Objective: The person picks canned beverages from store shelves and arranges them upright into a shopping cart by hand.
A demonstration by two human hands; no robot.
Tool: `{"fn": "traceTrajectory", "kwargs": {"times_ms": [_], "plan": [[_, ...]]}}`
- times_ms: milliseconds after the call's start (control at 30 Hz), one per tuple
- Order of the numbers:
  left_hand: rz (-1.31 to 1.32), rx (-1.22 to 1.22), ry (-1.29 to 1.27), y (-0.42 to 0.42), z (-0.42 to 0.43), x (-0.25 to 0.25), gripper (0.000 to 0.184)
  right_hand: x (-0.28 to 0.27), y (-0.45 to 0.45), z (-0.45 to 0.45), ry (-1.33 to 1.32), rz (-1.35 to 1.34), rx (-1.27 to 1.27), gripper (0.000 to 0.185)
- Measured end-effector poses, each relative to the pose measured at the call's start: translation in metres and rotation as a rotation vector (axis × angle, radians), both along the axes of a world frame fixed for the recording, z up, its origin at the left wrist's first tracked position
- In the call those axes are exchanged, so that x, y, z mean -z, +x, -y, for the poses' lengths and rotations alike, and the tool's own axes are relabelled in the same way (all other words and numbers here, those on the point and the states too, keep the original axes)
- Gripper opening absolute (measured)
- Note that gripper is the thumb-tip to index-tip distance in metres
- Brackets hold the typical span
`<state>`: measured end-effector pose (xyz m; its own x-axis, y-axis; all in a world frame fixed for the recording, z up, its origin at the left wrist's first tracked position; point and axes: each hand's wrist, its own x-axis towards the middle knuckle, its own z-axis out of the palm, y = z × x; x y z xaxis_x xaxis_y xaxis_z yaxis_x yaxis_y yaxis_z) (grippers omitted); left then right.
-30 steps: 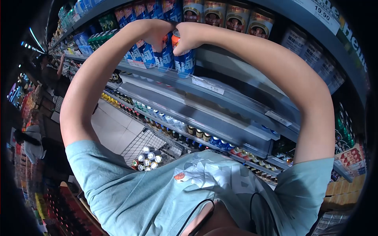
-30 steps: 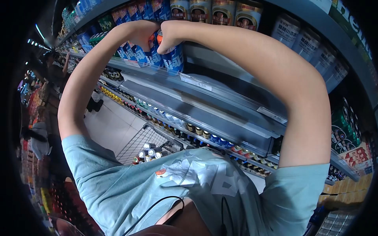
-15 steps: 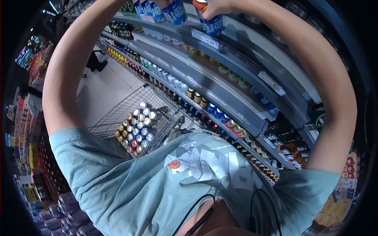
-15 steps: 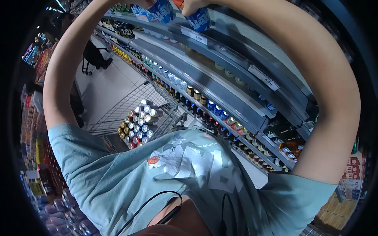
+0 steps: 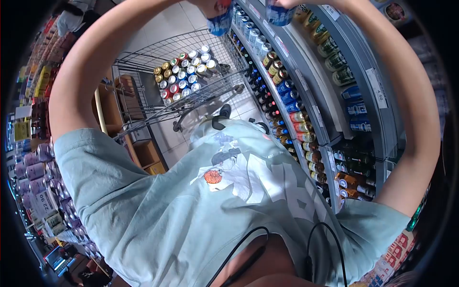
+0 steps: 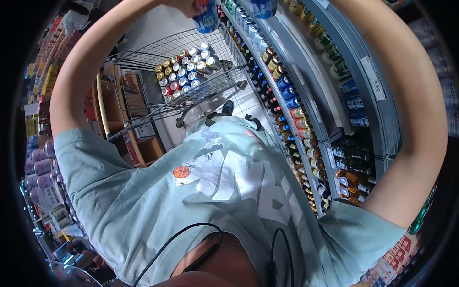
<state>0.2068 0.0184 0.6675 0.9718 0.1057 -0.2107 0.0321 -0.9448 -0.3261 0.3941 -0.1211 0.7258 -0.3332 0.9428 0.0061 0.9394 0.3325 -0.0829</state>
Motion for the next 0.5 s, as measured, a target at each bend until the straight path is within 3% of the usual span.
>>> {"fn": "traceTrajectory", "kwargs": {"times_ms": [67,100,133,167,200,300,500], "plan": [[0.007,-0.011,-0.131,-0.020,-0.017,0.044,0.048,0.033,-0.011,-0.019,0.013,0.053,-0.068,0.033],[0.192,0.084,-0.186,-0.033,-0.026,0.080,0.059,0.053,-0.016,-0.030,0.031,0.099,-0.134,0.033],[0.245,0.117,-0.162,-0.042,-0.037,0.107,0.056,0.062,-0.022,-0.043,0.050,0.144,-0.200,0.033],[0.210,0.089,-0.147,-0.047,-0.039,0.128,0.054,0.060,-0.043,-0.040,-0.108,0.215,-0.114,0.037],[0.176,0.059,-0.136,-0.054,-0.037,0.148,0.052,0.124,-0.021,-0.073,0.185,0.135,-0.336,0.058],[0.254,0.037,-0.219,-0.076,-0.052,0.223,0.045,0.166,-0.047,-0.098,0.011,0.185,-0.316,0.062],[0.358,-0.201,-0.402,-0.106,-0.083,0.385,0.039,0.282,-0.075,-0.157,-0.167,-0.024,-0.215,0.067]]}}
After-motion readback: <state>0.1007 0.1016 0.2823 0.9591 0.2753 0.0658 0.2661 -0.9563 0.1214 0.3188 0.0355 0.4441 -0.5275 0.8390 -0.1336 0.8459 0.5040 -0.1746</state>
